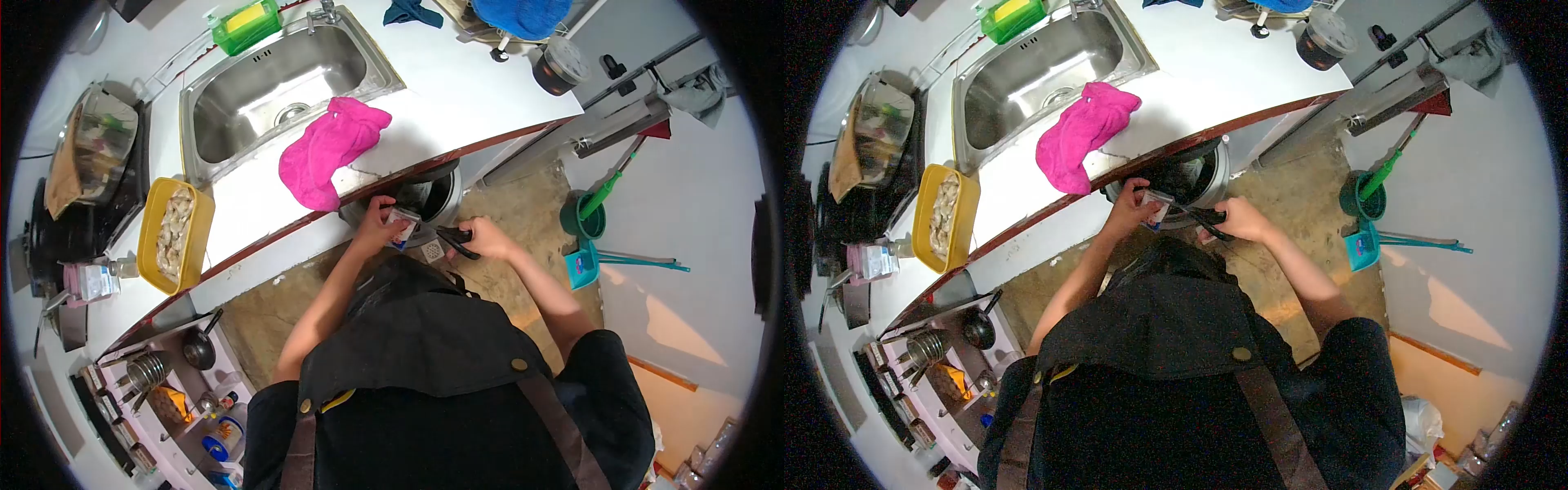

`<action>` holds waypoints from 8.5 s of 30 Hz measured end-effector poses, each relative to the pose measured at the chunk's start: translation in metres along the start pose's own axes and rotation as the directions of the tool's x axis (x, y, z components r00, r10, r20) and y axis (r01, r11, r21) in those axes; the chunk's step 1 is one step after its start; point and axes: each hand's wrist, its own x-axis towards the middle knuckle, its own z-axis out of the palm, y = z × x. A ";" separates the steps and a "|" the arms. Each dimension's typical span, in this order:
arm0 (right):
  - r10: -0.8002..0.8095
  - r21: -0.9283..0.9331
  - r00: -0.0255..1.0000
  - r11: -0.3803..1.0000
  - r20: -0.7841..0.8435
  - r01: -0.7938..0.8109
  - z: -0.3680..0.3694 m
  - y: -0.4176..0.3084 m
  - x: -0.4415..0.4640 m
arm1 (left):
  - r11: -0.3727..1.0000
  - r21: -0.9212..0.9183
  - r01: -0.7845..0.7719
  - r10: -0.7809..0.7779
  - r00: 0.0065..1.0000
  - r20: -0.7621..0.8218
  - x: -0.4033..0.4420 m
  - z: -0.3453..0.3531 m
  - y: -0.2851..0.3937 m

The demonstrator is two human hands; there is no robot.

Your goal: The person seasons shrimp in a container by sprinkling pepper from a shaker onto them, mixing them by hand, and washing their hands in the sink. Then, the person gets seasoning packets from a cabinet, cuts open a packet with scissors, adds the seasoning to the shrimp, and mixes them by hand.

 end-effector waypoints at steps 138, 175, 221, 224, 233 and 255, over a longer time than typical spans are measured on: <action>-0.279 0.760 0.955 0.598 -0.100 0.255 0.124 -0.368 0.142 | 0.196 0.891 0.410 0.021 0.907 -0.421 -0.226 -0.318 0.205; -0.415 0.187 0.703 0.771 -0.578 0.609 0.136 -0.408 0.242 | 0.283 0.944 0.172 0.341 0.902 -0.266 -0.163 -0.322 0.236; -0.390 0.150 0.786 0.846 -0.480 0.512 0.155 -0.407 0.168 | 0.332 0.903 0.273 0.272 0.889 -0.369 -0.183 -0.316 0.252; -0.382 0.196 0.774 0.823 -0.504 0.533 0.153 -0.408 0.182 | 0.326 0.943 -0.073 0.319 0.947 -0.037 -0.188 -0.326 0.253; -0.294 0.231 0.852 0.878 -0.434 0.420 0.134 -0.413 0.205 | 0.645 0.718 0.262 0.072 0.915 -0.398 -0.130 -0.376 0.208; -0.478 0.208 0.815 0.805 -0.328 0.556 0.114 -0.423 0.250 | 0.052 0.997 0.057 -0.109 0.993 -0.051 -0.183 -0.320 0.225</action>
